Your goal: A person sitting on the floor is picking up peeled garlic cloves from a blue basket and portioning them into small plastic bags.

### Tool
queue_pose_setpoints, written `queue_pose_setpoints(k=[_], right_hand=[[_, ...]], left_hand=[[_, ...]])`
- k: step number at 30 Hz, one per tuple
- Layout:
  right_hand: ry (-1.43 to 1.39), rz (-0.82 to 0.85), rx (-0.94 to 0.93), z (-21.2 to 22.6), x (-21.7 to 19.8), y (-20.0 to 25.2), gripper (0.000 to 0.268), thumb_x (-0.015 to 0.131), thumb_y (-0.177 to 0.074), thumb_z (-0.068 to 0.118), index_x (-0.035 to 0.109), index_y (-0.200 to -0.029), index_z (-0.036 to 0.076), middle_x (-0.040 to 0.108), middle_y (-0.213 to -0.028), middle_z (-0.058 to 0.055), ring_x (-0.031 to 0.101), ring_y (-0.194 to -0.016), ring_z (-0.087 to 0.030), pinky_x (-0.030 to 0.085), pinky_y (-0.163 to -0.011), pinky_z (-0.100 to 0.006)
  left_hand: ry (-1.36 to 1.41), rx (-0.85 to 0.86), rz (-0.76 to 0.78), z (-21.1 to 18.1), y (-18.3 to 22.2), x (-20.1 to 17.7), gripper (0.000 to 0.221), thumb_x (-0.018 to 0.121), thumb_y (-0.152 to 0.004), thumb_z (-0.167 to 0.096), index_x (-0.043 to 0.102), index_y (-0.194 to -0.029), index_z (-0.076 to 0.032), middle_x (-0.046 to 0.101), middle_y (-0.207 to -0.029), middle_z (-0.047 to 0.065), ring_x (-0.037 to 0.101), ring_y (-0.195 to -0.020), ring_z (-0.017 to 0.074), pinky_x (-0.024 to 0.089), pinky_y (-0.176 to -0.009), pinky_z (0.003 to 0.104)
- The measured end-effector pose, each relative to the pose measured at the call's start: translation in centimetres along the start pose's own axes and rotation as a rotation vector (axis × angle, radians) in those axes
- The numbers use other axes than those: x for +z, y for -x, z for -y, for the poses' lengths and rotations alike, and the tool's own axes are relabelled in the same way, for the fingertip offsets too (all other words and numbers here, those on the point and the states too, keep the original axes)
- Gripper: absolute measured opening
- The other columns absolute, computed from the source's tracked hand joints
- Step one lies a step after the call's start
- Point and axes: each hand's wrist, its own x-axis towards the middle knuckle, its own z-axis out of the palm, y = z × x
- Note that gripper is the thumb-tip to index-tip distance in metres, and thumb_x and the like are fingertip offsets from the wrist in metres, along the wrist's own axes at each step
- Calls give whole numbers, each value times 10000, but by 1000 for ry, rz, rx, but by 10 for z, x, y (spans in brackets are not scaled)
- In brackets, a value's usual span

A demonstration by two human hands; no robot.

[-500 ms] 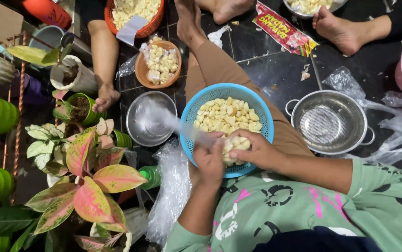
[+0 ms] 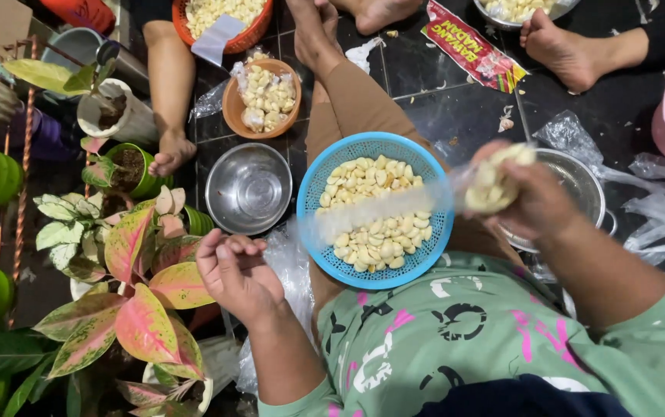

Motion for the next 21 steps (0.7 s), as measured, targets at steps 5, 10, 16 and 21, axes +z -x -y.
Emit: queue_pose_setpoints(k=[5, 10, 16, 21], right_hand=[[326, 43, -201, 69, 49, 9, 572, 715, -822, 65, 456, -1330, 13, 620, -981, -86, 622, -643, -92, 514, -475, -142], [917, 62, -419, 96, 107, 12, 706, 685, -782, -108, 356, -1399, -5, 602, -1194, -197, 681, -1085, -252, 561, -904, -275], [1105, 67, -432, 94, 126, 7, 694, 752, -779, -56, 441, -1399, -48, 600, -1118, -120, 593, -907, -139, 465, -809, -221], [1184, 121, -417, 89, 122, -3, 548, 773, -772, -70, 576, -1283, -61, 657, -1068, -105, 616, -844, -131, 472, -757, -215]], left_hand=[[-246, 14, -11, 5, 10, 6, 247, 566, -980, 8, 568, -1225, -17, 605, -1063, 80, 587, -825, 123, 550, -805, 265], [-1332, 21, 805, 29, 22, 39, 244, 796, -765, -170, 756, -995, -100, 712, -1042, 80, 656, -988, 270, 519, -884, 377], [-1571, 58, 967, 107, 43, 34, 496, 710, -729, -119, 699, -1215, -212, 532, -1348, 117, 499, -1166, 358, 503, -835, 488], [-1735, 18, 1111, 116, 49, 66, 587, 576, -832, -117, 607, -1398, -268, 410, -1518, 181, 398, -1331, 452, 433, -974, 565]])
